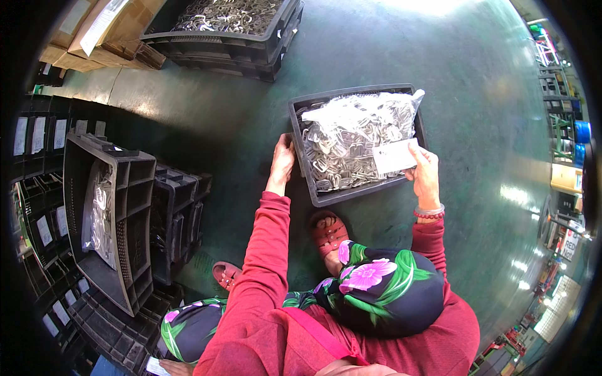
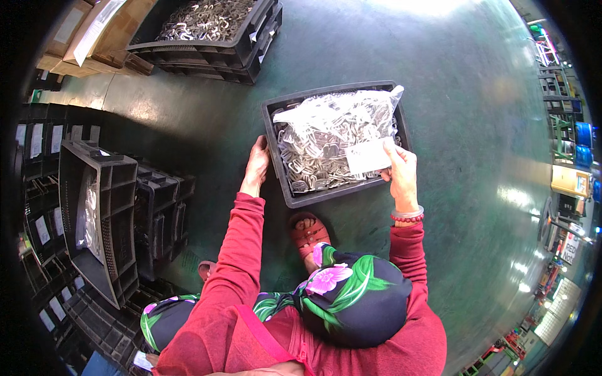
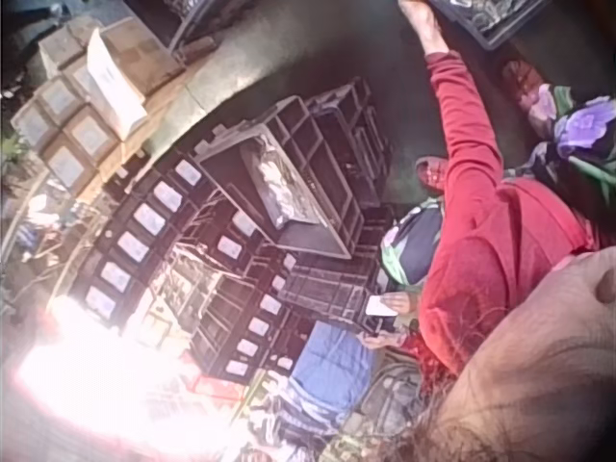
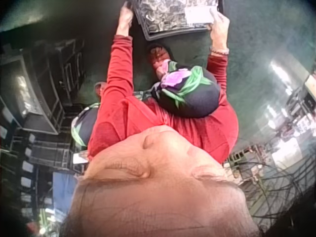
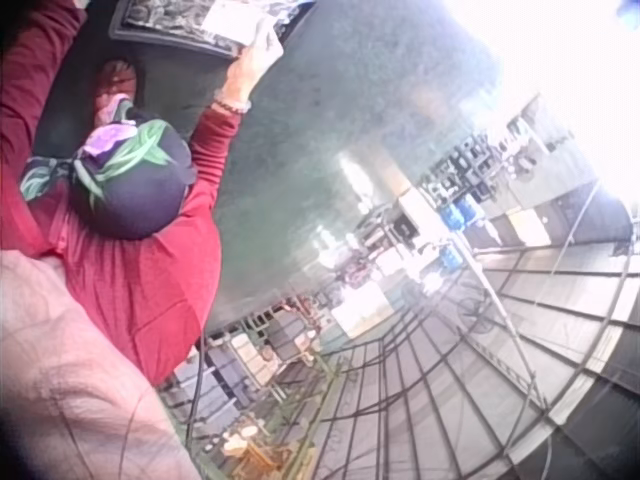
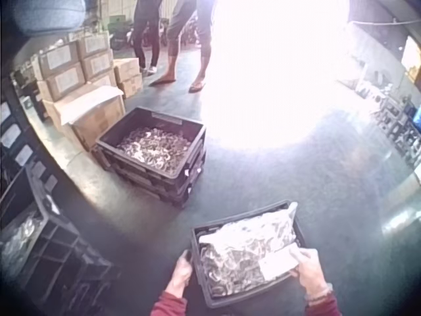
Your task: The person sits on the floor and packs small metallic items from black bins into clear plastic bags. They handle labels, place them on the bags, and organize the filled bags into bins and cardboard boxes.
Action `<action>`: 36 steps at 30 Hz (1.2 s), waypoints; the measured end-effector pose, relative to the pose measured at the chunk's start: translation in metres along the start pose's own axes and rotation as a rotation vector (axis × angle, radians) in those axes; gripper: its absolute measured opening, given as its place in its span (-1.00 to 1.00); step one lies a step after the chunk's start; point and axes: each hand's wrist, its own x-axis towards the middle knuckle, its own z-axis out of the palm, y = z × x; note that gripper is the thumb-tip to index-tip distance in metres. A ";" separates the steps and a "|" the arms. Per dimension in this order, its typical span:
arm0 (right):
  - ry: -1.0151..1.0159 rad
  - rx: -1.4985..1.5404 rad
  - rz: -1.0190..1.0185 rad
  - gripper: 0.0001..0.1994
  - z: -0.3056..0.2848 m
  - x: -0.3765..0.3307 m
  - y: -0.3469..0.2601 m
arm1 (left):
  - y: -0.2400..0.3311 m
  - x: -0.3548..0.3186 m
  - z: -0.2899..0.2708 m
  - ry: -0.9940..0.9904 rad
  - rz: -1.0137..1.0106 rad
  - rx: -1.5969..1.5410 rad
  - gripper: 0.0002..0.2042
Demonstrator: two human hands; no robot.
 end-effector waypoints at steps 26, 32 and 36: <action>0.182 -0.032 0.027 -0.80 0.013 -0.006 -0.003 | -0.017 0.010 0.005 0.363 0.392 0.547 -0.86; 0.116 -0.167 0.021 -0.77 -0.001 -0.006 -0.010 | -0.034 -0.005 0.016 0.456 0.345 0.474 -0.72; 0.183 -0.197 -0.009 -0.77 0.013 -0.012 -0.017 | -0.029 -0.022 0.023 0.458 0.308 0.426 -0.70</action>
